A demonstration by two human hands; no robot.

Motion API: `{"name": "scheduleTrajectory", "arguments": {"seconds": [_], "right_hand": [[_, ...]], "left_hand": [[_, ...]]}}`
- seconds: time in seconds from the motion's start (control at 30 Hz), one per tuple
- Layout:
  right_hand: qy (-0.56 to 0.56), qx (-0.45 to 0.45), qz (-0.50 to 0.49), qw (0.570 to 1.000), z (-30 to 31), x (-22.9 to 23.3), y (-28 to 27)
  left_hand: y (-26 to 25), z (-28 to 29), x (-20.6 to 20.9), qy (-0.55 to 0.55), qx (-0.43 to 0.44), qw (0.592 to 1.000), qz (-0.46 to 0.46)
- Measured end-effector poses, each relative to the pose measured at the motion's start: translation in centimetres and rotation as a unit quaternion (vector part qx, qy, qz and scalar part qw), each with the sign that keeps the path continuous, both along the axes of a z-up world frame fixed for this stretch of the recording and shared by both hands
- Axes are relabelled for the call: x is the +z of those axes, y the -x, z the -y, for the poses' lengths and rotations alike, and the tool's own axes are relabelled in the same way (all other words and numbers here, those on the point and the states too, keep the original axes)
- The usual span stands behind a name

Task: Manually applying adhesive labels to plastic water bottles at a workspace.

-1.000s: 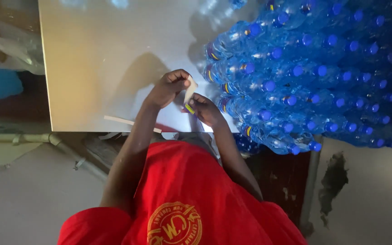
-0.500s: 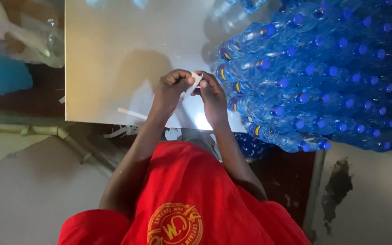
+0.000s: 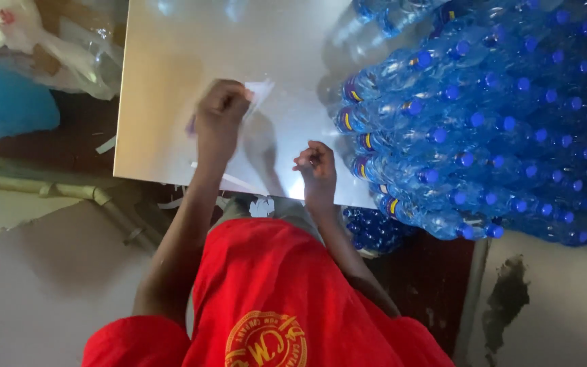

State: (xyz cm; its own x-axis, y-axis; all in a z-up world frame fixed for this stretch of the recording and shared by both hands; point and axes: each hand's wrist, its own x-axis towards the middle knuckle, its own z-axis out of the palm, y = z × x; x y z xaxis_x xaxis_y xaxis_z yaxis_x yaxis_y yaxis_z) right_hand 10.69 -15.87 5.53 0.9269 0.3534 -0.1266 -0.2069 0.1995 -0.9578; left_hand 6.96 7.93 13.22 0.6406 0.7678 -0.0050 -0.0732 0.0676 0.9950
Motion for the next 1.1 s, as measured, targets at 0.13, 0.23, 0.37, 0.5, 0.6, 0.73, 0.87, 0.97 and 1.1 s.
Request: {"name": "scheduleTrajectory", "arguments": {"seconds": [0.13, 0.23, 0.37, 0.5, 0.6, 0.73, 0.87, 0.97, 1.1], "right_hand": [[0.100, 0.033, 0.128, 0.986, -2.7, 4.2, 0.5], [0.122, 0.006, 0.136, 0.983, -2.8, 3.0, -0.9], [0.062, -0.081, 0.002, 0.995, -1.2, 2.4, -1.9], [0.206, -0.054, -0.088, 0.973, 4.9, -5.2, 1.2], [0.526, 0.286, -0.047, 0.800, 6.9, -5.7, 3.3], [0.454, 0.342, 0.074, 0.819, 3.0, 1.3, 0.6], [0.102, 0.150, 0.106, 0.978, -4.0, 5.6, -2.6], [0.124, 0.121, 0.097, 0.980, -6.4, 9.4, -2.2], [0.122, 0.097, 0.130, 0.979, -5.7, 7.4, -2.6]], "left_hand": [[1.7, 4.6, 0.8, 0.034, -0.187, 0.979, -0.072], [1.7, 4.4, 1.1, 0.111, -0.184, 0.975, -0.059], [1.6, 1.7, -0.8, 0.222, -0.011, 0.972, 0.081], [2.4, -5.0, 1.7, 0.136, 0.149, 0.977, 0.071], [2.8, -8.1, 1.0, 0.078, 0.210, 0.959, 0.174], [2.7, -5.3, 1.0, -0.116, 0.110, 0.987, 0.014], [1.5, 0.9, -0.1, -0.078, -0.026, 0.996, -0.030], [1.1, 3.4, 0.3, -0.063, -0.041, 0.997, -0.005], [1.2, 5.3, 0.7, -0.033, -0.046, 0.998, 0.015]]}}
